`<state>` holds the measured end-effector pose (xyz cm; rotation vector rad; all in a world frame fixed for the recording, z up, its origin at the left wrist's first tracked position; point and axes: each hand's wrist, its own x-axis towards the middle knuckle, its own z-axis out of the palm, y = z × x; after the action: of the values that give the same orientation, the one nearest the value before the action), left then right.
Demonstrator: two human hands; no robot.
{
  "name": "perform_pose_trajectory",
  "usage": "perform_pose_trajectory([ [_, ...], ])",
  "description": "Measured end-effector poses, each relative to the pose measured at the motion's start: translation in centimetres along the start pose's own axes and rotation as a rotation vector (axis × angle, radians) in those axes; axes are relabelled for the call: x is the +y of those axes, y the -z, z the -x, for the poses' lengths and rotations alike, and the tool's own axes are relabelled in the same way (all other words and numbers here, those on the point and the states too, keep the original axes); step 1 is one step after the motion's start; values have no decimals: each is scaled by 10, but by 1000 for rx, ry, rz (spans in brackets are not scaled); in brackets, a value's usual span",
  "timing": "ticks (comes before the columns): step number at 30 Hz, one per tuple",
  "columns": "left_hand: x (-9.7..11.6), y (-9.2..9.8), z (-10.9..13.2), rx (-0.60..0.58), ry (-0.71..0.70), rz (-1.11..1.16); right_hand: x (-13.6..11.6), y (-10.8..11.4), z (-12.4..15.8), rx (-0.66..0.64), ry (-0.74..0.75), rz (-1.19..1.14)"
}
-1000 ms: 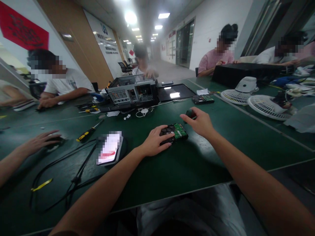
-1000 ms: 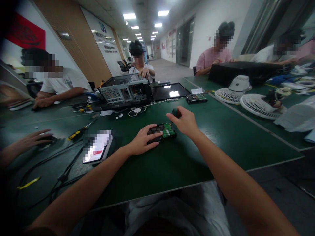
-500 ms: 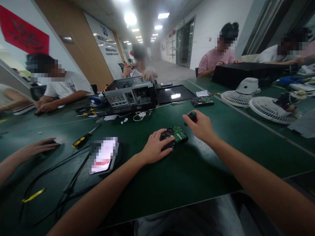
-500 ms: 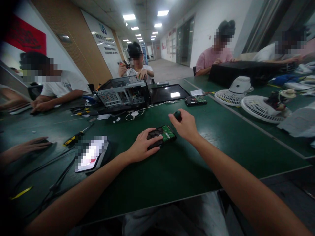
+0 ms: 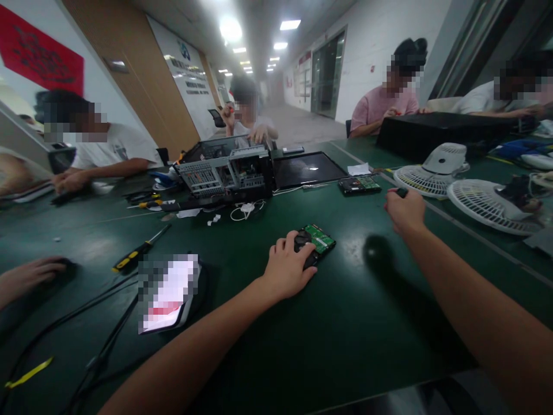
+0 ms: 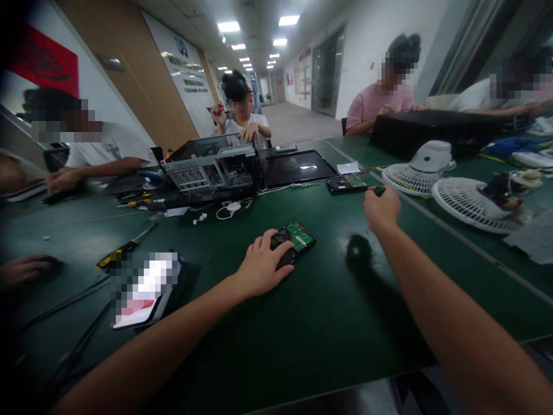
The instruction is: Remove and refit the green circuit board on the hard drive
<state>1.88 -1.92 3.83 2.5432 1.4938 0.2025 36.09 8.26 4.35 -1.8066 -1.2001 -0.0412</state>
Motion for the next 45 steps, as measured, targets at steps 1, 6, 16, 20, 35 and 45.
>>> perform_pose_trajectory([
  [1, 3, 0, -3, -3, 21, -6, 10, -1, -7, 11, -35, 72],
  [6, 10, 8, -13, -80, 34, 2, 44, -9, -14, -216, 91, 496],
  [16, -36, 16, -83, -77, 96, 277, 63, -17, -17, -400, 63, 633],
  [20, -50, 5, -117, -68, 39, 387, 63, -14, -21, -456, 68, 631],
  [35, -61, -5, -130, -105, -48, 491, 62, -15, -17, -455, 174, 686],
  [45, -56, 0, -129, -163, -47, 403, 56, -14, -18, -496, 136, 671],
])
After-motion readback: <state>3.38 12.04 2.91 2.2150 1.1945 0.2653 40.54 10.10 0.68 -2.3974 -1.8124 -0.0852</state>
